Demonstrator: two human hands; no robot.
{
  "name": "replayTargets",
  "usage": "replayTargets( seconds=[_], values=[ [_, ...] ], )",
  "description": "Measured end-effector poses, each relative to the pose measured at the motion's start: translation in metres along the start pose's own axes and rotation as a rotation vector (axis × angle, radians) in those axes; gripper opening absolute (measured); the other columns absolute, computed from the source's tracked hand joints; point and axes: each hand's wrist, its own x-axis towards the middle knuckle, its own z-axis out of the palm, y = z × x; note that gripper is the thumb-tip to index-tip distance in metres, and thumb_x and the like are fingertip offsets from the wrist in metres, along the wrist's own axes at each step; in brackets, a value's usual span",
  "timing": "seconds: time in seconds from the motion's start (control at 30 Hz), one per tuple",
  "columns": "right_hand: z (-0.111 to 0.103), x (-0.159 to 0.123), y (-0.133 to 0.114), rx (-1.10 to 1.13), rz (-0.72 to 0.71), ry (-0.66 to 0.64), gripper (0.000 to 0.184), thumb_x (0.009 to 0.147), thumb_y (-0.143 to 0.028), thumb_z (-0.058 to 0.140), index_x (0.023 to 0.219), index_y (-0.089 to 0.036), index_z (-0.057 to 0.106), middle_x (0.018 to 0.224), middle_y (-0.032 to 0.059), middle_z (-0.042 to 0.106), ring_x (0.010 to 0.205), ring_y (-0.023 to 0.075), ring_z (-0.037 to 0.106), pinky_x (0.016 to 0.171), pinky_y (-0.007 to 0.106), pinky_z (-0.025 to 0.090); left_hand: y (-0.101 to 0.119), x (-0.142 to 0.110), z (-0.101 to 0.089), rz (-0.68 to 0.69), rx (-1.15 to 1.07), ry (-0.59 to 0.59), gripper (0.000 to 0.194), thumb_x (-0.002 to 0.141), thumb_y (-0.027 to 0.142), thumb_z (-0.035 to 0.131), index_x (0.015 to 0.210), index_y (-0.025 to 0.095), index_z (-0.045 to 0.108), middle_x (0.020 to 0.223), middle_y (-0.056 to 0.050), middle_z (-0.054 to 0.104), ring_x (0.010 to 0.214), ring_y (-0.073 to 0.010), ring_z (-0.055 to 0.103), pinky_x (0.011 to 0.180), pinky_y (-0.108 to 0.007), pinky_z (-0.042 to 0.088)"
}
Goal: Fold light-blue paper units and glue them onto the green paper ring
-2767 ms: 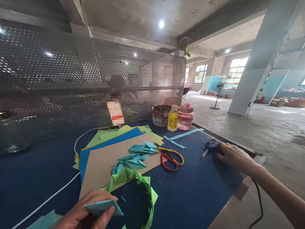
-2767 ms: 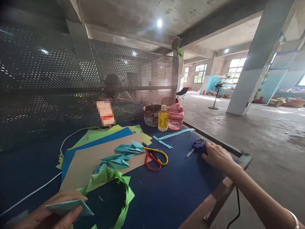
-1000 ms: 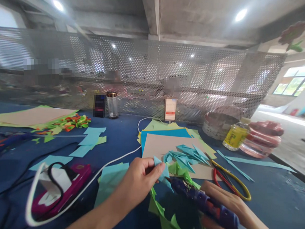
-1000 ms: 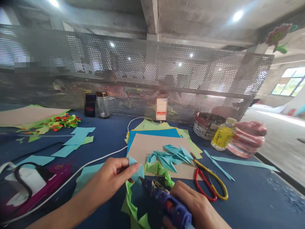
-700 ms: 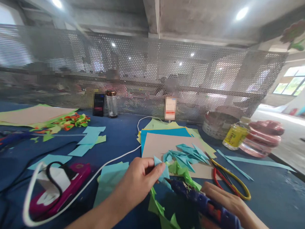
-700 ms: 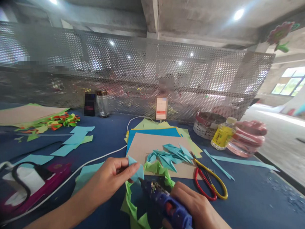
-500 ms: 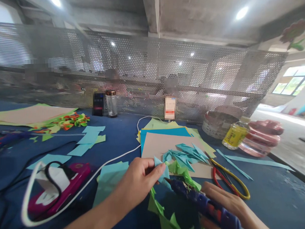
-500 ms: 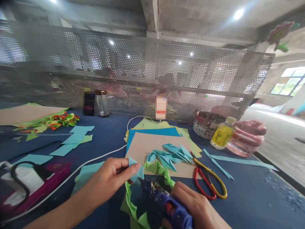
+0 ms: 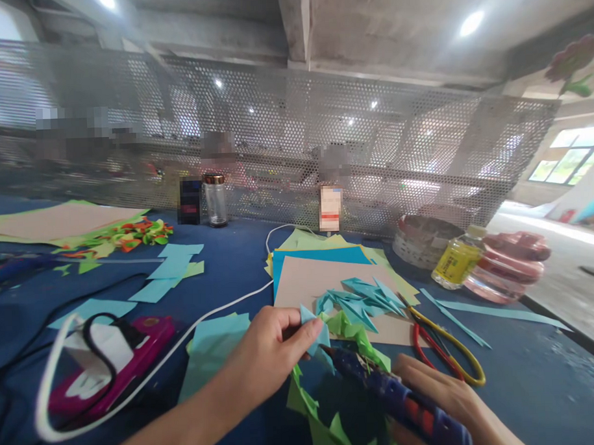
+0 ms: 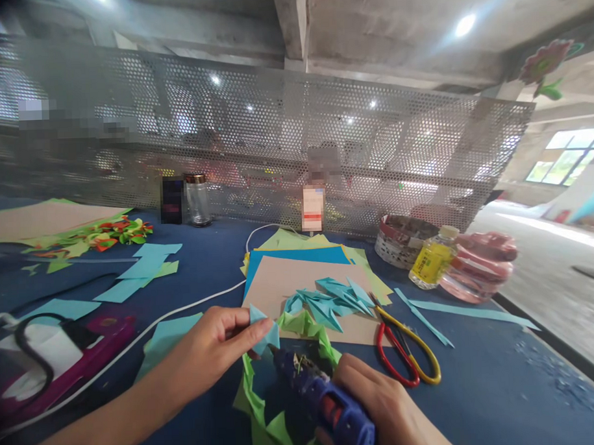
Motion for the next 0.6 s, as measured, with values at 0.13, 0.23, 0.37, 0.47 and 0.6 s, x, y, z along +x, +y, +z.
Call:
replayTargets(
  seconds=[0.13, 0.23, 0.37, 0.47, 0.6],
  values=[
    [-0.002, 0.001, 0.000, 0.022, -0.039, -0.007, 0.015, 0.092, -0.032, 0.050, 0.081, -0.023, 0.045, 0.075, -0.0032, 0.048, 0.060, 0.0110, 0.048, 0.057, 0.023, 0.036, 0.000, -0.001, 0.000, -0.004, 0.009, 0.001, 0.044, 0.087, 0.054, 0.050, 0.063, 0.018, 0.054, 0.063, 0.003, 0.040, 0.063, -0.0138, 0.043, 0.063, -0.027, 0.042],
    [-0.005, 0.002, 0.003, 0.036, -0.049, -0.042, 0.017, 0.092, -0.034, 0.052, 0.080, -0.023, 0.044, 0.076, -0.0033, 0.049, 0.061, 0.0109, 0.048, 0.057, 0.022, 0.036, -0.002, -0.001, -0.001, -0.007, 0.027, 0.016, 0.044, 0.088, 0.054, 0.051, 0.062, 0.018, 0.054, 0.061, 0.003, 0.044, 0.062, -0.0136, 0.043, 0.062, -0.027, 0.039],
    [-0.008, 0.003, 0.003, 0.060, -0.061, -0.061, 0.015, 0.092, -0.031, 0.055, 0.082, -0.024, 0.046, 0.076, -0.0043, 0.050, 0.062, 0.0097, 0.050, 0.057, 0.020, 0.037, -0.001, -0.001, -0.002, 0.001, 0.029, 0.026, 0.042, 0.088, 0.052, 0.052, 0.063, 0.018, 0.059, 0.060, 0.002, 0.051, 0.062, -0.0143, 0.048, 0.059, -0.025, 0.039],
    [-0.010, 0.004, -0.001, 0.027, -0.052, -0.060, 0.014, 0.092, -0.028, 0.056, 0.082, -0.023, 0.048, 0.075, -0.0045, 0.051, 0.062, 0.0093, 0.052, 0.057, 0.020, 0.038, 0.001, -0.001, -0.003, 0.001, 0.028, 0.035, 0.042, 0.087, 0.051, 0.054, 0.064, 0.018, 0.062, 0.060, 0.001, 0.055, 0.061, -0.0146, 0.051, 0.056, -0.024, 0.039],
    [-0.012, 0.005, -0.002, -0.004, -0.051, -0.081, 0.018, 0.094, -0.028, 0.056, 0.079, -0.022, 0.048, 0.073, -0.0055, 0.051, 0.059, 0.0077, 0.051, 0.055, 0.018, 0.038, 0.004, -0.002, -0.003, 0.003, 0.024, 0.046, 0.041, 0.087, 0.051, 0.054, 0.066, 0.017, 0.065, 0.062, -0.001, 0.060, 0.063, -0.0153, 0.054, 0.056, -0.024, 0.040]
  ],
)
